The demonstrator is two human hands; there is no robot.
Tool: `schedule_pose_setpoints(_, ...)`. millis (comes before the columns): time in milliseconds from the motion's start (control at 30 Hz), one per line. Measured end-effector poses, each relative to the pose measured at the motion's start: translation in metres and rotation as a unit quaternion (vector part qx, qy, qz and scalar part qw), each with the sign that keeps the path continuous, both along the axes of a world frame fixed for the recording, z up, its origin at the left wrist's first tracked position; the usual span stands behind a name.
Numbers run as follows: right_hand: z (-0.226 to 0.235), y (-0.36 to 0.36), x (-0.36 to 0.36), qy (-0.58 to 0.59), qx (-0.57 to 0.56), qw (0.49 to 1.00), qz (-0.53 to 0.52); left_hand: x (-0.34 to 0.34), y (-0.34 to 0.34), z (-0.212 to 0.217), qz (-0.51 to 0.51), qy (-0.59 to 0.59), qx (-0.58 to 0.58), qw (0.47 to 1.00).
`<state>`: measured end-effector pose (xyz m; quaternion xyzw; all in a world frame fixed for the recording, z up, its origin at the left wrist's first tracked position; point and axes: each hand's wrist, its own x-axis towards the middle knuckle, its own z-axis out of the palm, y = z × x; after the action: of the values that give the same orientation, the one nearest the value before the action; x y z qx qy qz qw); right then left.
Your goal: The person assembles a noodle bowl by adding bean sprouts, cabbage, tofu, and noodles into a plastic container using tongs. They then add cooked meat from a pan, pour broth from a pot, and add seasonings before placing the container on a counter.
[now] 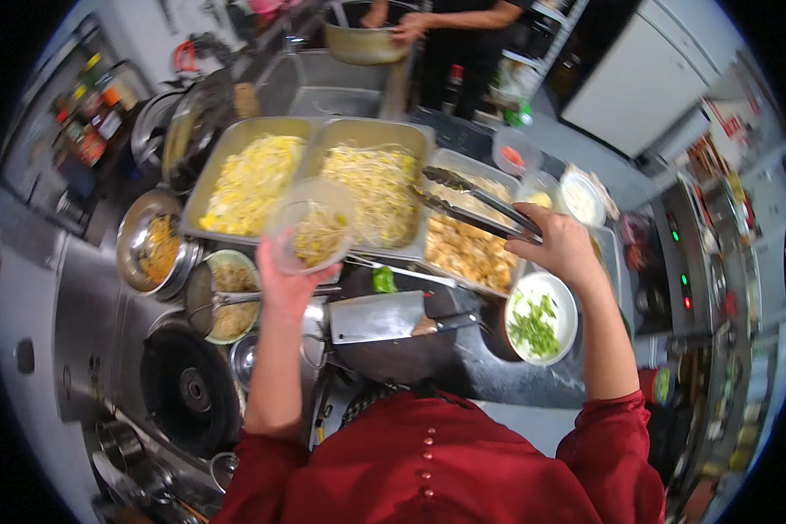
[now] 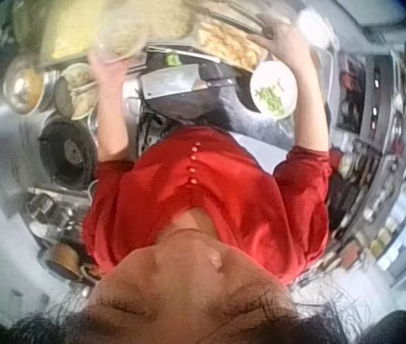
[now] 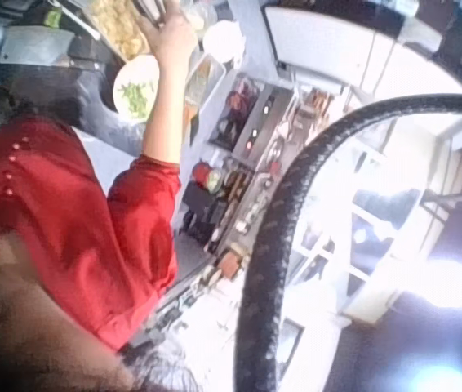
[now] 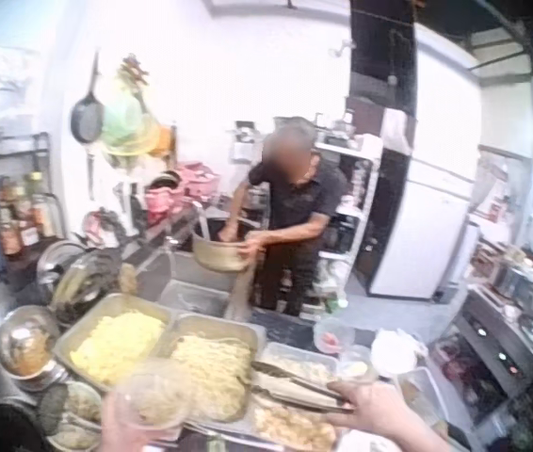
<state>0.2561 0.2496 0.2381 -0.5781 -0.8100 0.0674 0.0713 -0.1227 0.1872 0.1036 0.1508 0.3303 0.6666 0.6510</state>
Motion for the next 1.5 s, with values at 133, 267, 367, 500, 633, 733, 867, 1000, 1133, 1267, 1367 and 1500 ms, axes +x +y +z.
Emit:
schedule_pose_setpoints(133,0.008,-0.067,0.093,-0.021,0.004,0.999,-0.04,0.014,-0.002,0.008,0.0,0.038,-0.04,0.998)
schedule_pose_setpoints(267,-0.013,-0.14,0.153,-0.166,-0.07,0.973,-0.143,0.046,-0.009,0.02,-0.037,0.054,-0.034,0.997)
schedule_pose_setpoints(367,-0.037,-0.172,0.168,-0.194,-0.104,0.961,-0.17,0.077,-0.013,0.02,-0.058,0.059,-0.059,0.995)
schedule_pose_setpoints(500,-0.063,-0.188,0.168,-0.2,-0.094,0.956,-0.194,0.113,-0.013,0.015,-0.124,0.005,-0.062,0.99)
schedule_pose_setpoints(633,-0.053,-0.187,0.191,-0.22,-0.155,0.94,-0.212,0.147,-0.016,0.01,-0.17,0.021,-0.043,0.984)
schedule_pose_setpoints(733,-0.047,-0.171,0.2,-0.278,-0.208,0.917,-0.196,0.161,-0.017,0.012,-0.187,0.015,-0.061,0.98)
schedule_pose_setpoints(867,-0.063,-0.157,0.179,-0.27,-0.154,0.942,-0.124,0.168,-0.015,0.012,-0.183,-0.007,-0.067,0.981)
schedule_pose_setpoints(1000,-0.071,-0.169,0.185,-0.174,-0.085,0.971,-0.141,0.165,-0.018,0.006,-0.188,0.029,-0.055,0.98)
schedule_pose_setpoints(1133,-0.081,-0.179,0.199,-0.255,-0.102,0.94,-0.202,0.16,-0.025,-0.001,-0.195,0.029,-0.042,0.98)
schedule_pose_setpoints(1267,-0.097,-0.171,0.199,-0.148,-0.1,0.966,-0.187,0.16,-0.031,-0.007,-0.21,0.022,-0.043,0.977)
schedule_pose_setpoints(1367,-0.097,-0.175,0.196,-0.131,-0.119,0.965,-0.193,0.162,-0.034,-0.008,-0.224,0.024,-0.017,0.974)
schedule_pose_setpoints(1500,-0.1,-0.182,0.193,-0.151,-0.119,0.965,-0.177,0.168,-0.035,-0.007,-0.21,0.042,-0.059,0.975)
